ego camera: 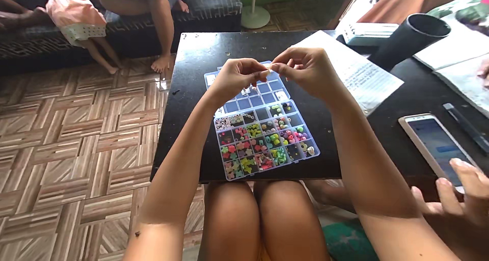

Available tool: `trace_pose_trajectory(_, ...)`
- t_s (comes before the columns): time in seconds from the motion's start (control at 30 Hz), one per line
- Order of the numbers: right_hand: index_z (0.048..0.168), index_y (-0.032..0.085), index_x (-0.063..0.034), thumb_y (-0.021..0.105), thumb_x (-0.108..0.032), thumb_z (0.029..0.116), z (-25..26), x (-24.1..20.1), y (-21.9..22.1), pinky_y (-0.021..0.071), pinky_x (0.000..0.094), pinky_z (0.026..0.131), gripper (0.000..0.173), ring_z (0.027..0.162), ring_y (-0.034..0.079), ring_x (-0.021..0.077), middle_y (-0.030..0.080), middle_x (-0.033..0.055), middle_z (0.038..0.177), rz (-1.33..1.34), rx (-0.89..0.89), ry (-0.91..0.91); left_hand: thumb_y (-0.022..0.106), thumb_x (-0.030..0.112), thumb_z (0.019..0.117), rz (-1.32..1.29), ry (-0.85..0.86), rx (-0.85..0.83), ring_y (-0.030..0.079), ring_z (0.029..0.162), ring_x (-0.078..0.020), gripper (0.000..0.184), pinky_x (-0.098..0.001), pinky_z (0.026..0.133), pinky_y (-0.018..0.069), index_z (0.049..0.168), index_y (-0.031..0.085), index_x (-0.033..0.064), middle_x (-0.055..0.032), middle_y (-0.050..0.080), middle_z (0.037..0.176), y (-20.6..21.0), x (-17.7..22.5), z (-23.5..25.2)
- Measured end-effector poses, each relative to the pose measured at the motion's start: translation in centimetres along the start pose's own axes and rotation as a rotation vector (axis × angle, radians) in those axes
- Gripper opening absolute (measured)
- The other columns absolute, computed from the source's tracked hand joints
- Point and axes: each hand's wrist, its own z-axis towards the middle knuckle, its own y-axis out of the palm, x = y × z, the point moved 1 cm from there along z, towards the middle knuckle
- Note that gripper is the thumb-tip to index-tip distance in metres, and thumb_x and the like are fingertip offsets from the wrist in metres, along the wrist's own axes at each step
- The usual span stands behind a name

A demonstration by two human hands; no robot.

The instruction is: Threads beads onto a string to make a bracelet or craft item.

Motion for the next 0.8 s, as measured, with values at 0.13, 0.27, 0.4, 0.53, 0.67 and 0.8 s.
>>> trace_pose_trajectory(0.13, 0.102, 0.071, -0.0043, 0.062, -0.017, 0.0996, 0.0, 0.0, -0.4, 0.0463, 0.011, 0.061, 0.016, 0.066, 0.055, -0.007, 0.066, -0.0041, 0.085, -0.011, 0.024, 0.033, 0.062, 0.005, 0.1, 0.001, 0.024, 0.007, 0.061, 0.069, 0.0022, 0.009, -0.0149, 0.064, 0.0495, 0.103, 0.07, 0.0022, 0.0045, 0.071, 0.083, -0.2, -0.1, 0.0)
trace_pose_trajectory(0.27, 0.103, 0.07, -0.0048, 0.061, -0.017, 0.1001, 0.1, 0.2, -0.8, 0.0472, 0.0108, 0.062, 0.016, 0.066, 0.055, -0.0073, 0.065, -0.0052, 0.084, -0.012, 0.04, 0.051, 0.063, 0.006, 0.1, 0.007, 0.03, 0.01, 0.062, 0.07, 0.0019, 0.008, -0.0153, 0.065, 0.0506, 0.103, 0.07, 0.003, 0.0049, 0.071, 0.084, -0.3, -0.2, 0.0)
trace_pose_trajectory(0.4, 0.103, 0.07, -0.0054, 0.063, -0.019, 0.0991, 0.0, 0.4, -1.4, 0.0475, 0.0113, 0.064, 0.016, 0.069, 0.056, -0.0063, 0.065, -0.004, 0.088, -0.022, -0.036, 0.056, 0.062, 0.006, 0.1002, 0.018, 0.034, 0.017, 0.061, 0.07, 0.0019, 0.009, -0.0154, 0.064, 0.0493, 0.103, 0.07, 0.0029, 0.0045, 0.071, 0.085, -0.5, -0.3, 0.0)
trace_pose_trajectory(0.53, 0.1, 0.074, -0.0052, 0.069, -0.015, 0.0936, -0.5, -0.4, -1.3, 0.0507, 0.0269, 0.067, 0.013, 0.075, 0.06, 0.0081, 0.068, 0.004, 0.091, -0.103, -0.346, 0.058, 0.063, 0.009, 0.1005, 0.053, 0.019, 0.055, 0.06, 0.068, 0.0023, 0.008, -0.0153, 0.063, 0.0485, 0.103, 0.069, 0.0039, 0.005, 0.07, 0.083, -0.5, -0.1, 0.1)
trace_pose_trajectory(0.67, 0.096, 0.077, -0.0097, 0.07, -0.013, 0.0941, -1.1, -2.3, -0.7, 0.0525, 0.0505, 0.07, 0.008, 0.079, 0.064, 0.0229, 0.067, 0.0073, 0.093, -0.358, -0.542, 0.12, 0.063, 0.009, 0.1004, 0.059, 0.011, 0.076, 0.06, 0.069, 0.0028, 0.008, -0.0147, 0.063, 0.0488, 0.102, 0.069, 0.0039, 0.0054, 0.07, 0.083, -0.5, 0.1, 0.1)
trace_pose_trajectory(0.8, 0.093, 0.081, -0.0169, 0.072, -0.017, 0.0943, -1.5, -3.3, -0.8, 0.0522, 0.0513, 0.07, 0.009, 0.083, 0.066, 0.0217, 0.071, 0.0035, 0.097, -0.449, -0.581, 0.171, 0.063, 0.009, 0.1001, 0.083, 0.003, 0.083, 0.059, 0.069, 0.0026, 0.008, -0.0148, 0.064, 0.0475, 0.102, 0.07, 0.0043, 0.0052, 0.069, 0.083, -0.5, 0.1, 0.1)
